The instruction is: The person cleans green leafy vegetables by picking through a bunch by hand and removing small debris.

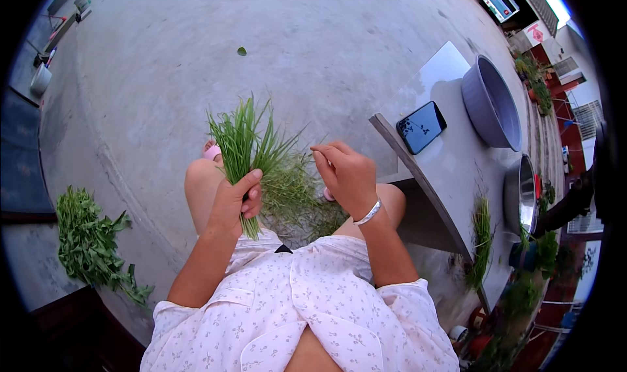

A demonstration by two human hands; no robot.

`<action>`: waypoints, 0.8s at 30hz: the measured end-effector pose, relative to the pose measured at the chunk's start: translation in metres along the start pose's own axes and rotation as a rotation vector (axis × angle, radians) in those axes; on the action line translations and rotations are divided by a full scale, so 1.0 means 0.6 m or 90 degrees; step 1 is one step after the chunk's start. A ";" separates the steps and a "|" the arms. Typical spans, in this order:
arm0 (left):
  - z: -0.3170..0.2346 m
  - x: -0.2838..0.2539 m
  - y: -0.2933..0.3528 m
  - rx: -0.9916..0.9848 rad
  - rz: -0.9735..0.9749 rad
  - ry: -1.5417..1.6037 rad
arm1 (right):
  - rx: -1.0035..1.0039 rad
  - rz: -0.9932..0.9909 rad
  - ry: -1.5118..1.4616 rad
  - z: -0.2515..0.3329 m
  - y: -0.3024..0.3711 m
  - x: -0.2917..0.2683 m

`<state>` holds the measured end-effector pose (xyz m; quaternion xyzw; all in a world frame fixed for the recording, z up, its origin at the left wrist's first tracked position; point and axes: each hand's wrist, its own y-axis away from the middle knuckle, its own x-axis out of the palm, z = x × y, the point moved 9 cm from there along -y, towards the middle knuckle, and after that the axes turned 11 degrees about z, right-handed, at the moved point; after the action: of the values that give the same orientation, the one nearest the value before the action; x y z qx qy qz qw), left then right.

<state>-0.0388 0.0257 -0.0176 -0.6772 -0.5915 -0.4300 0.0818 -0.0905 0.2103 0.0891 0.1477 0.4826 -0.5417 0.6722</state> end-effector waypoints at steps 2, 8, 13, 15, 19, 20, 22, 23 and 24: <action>-0.005 -0.001 -0.001 0.003 0.006 -0.016 | 0.009 0.055 0.048 -0.004 -0.001 0.013; -0.009 0.004 0.002 -0.002 0.017 -0.027 | -0.077 -0.080 -0.037 0.045 -0.018 -0.023; -0.008 0.012 0.008 -0.011 0.019 -0.012 | -0.208 -0.063 0.074 0.093 -0.031 -0.023; -0.007 0.012 0.009 -0.012 0.023 -0.010 | -0.193 -0.071 0.083 0.089 -0.033 -0.022; -0.008 0.023 0.011 -0.014 0.049 0.002 | -0.037 -0.085 -0.052 0.041 -0.030 -0.008; -0.008 0.024 0.012 -0.014 0.051 0.009 | -0.037 -0.085 -0.052 0.037 -0.030 -0.006; -0.008 0.024 0.012 -0.011 0.052 0.013 | 0.090 -0.100 -0.278 -0.015 -0.029 -0.003; -0.009 0.023 0.012 -0.007 0.052 0.018 | 0.123 -0.067 -0.336 -0.026 -0.028 0.002; -0.009 0.021 0.012 -0.008 0.052 0.018 | 0.123 -0.067 -0.337 -0.025 -0.027 -0.006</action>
<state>-0.0361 0.0295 -0.0025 -0.6953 -0.5594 -0.4392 0.1034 -0.1116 0.2171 0.0899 0.0395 0.2436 -0.6393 0.7283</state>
